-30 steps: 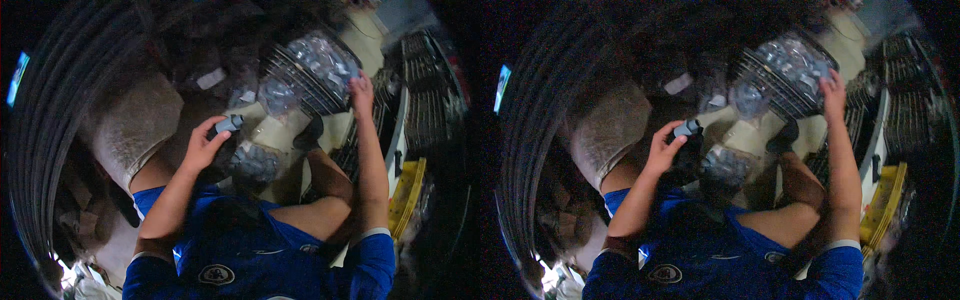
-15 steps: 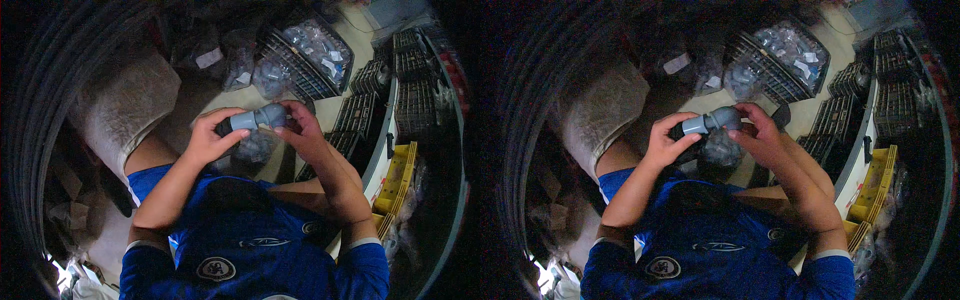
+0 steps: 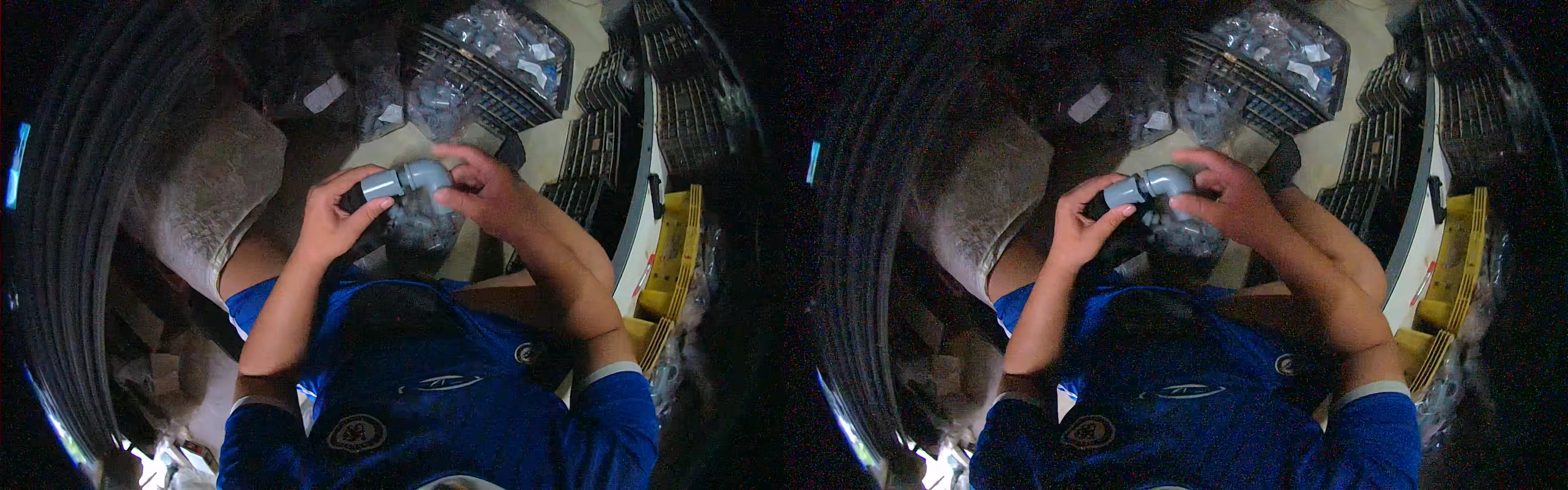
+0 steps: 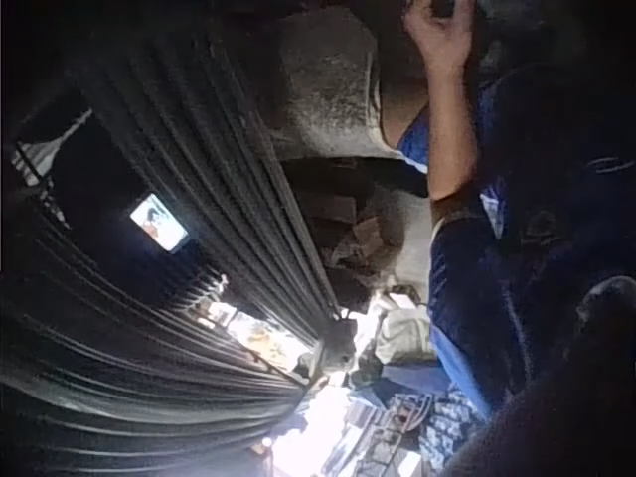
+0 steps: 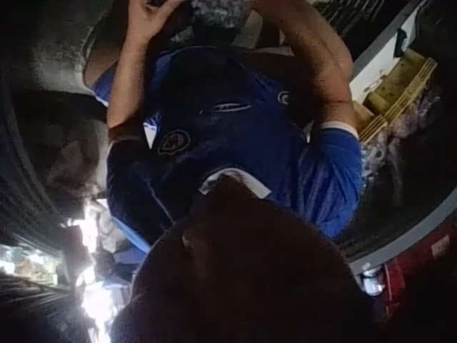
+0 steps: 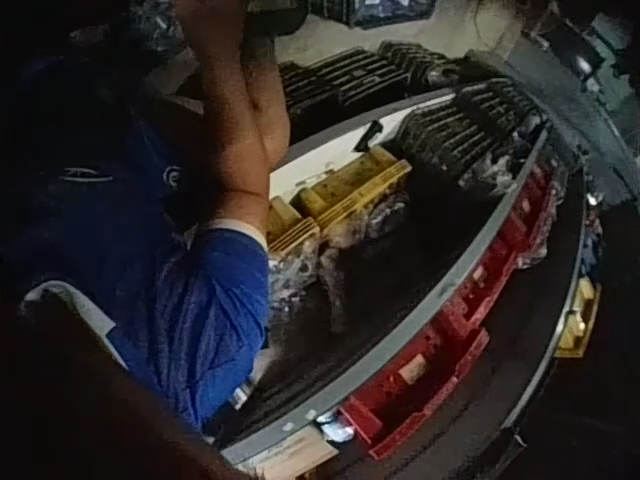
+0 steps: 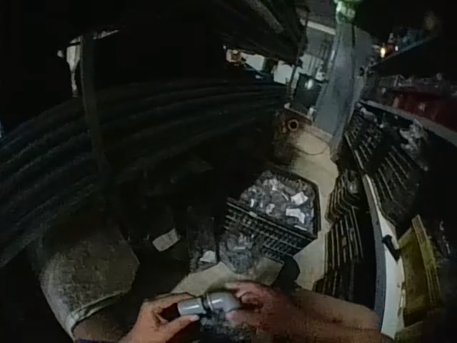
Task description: Organizing and assembling various PVC plumbing elbow joints.
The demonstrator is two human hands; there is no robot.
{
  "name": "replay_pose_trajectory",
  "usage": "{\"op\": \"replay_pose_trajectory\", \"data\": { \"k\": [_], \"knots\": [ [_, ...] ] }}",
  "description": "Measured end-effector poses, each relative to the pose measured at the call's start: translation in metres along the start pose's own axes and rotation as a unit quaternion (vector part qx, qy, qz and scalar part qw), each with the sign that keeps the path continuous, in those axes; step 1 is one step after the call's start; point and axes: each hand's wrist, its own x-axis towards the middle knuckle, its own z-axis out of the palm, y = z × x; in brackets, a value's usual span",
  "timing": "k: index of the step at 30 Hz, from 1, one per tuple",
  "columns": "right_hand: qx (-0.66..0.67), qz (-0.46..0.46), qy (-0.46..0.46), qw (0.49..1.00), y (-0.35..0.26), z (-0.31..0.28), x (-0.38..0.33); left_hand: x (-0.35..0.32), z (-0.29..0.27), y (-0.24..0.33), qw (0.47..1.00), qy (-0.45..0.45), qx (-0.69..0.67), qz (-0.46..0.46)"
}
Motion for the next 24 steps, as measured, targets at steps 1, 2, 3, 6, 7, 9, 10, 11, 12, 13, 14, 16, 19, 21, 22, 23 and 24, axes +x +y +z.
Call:
{"op": "replay_pose_trajectory", "data": {
  "k": [1,2,3,6,7,9,10,11,12,13,14,16,19,21,22,23,24],
  "knots": [
    [0.007,0.0,0.006,1.0,0.002,0.003,0.001,0.001,-0.002,-0.001,1.0,-0.008,0.004,-0.001],
    [0.039,0.037,0.003,0.999,0.004,0.004,0.004,0.002,-0.003,-0.002,1.0,-0.018,0.023,0.005],
    [0.072,0.074,0.0,0.995,0.005,0.006,0.007,0.002,-0.004,-0.004,0.999,-0.028,0.042,0.01],
    [0.288,0.068,-0.014,0.955,-0.002,0.009,0.009,-0.003,0.005,-0.006,0.997,0.015,-0.04,-0.063],
    [0.291,0.066,-0.011,0.954,-0.003,0.007,0.008,-0.003,0.006,-0.009,0.997,0.011,-0.038,-0.063],
    [0.174,-0.009,-0.091,0.981,-0.003,-0.001,0.008,-0.002,0.008,-0.012,0.992,0.007,-0.089,-0.088],
    [0.177,-0.011,-0.086,0.98,0.007,-0.006,0.011,-0.002,0.009,-0.01,0.992,0.001,-0.087,-0.087],
    [0.117,-0.022,-0.084,0.989,0.02,-0.011,0.017,-0.002,0.01,-0.008,0.99,-0.021,-0.095,-0.098],
    [0.057,-0.033,-0.08,0.995,0.031,-0.014,0.018,-0.003,0.011,-0.005,0.988,-0.042,-0.104,-0.11],
    [0.059,-0.033,-0.076,0.995,0.03,-0.014,0.016,-0.004,0.013,-0.004,0.988,-0.047,-0.103,-0.109],
    [0.056,-0.049,-0.045,0.996,0.029,-0.012,0.016,-0.006,0.015,-0.003,0.992,-0.044,-0.081,-0.087],
    [0.054,-0.065,-0.013,0.996,0.021,-0.006,0.013,-0.007,0.016,-0.006,0.995,-0.044,-0.058,-0.064],
    [0.103,-0.081,0.028,0.991,-0.001,-0.002,0.006,-0.007,0.015,-0.013,0.993,-0.049,-0.081,-0.077],
    [0.097,-0.03,-0.004,0.995,-0.003,-0.007,0.007,-0.007,0.015,-0.011,0.99,-0.035,-0.112,-0.073],
    [0.098,-0.03,-0.002,0.995,0.0,-0.01,0.008,-0.007,0.016,-0.012,0.99,-0.037,-0.112,-0.072],
    [0.053,-0.07,-0.002,0.996,0.006,-0.013,0.009,-0.007,0.016,-0.015,0.987,-0.032,-0.132,-0.085],
    [0.009,-0.109,-0.003,0.994,0.01,-0.016,0.009,-0.007,0.015,-0.017,0.983,-0.028,-0.153,-0.098]
  ]
}}
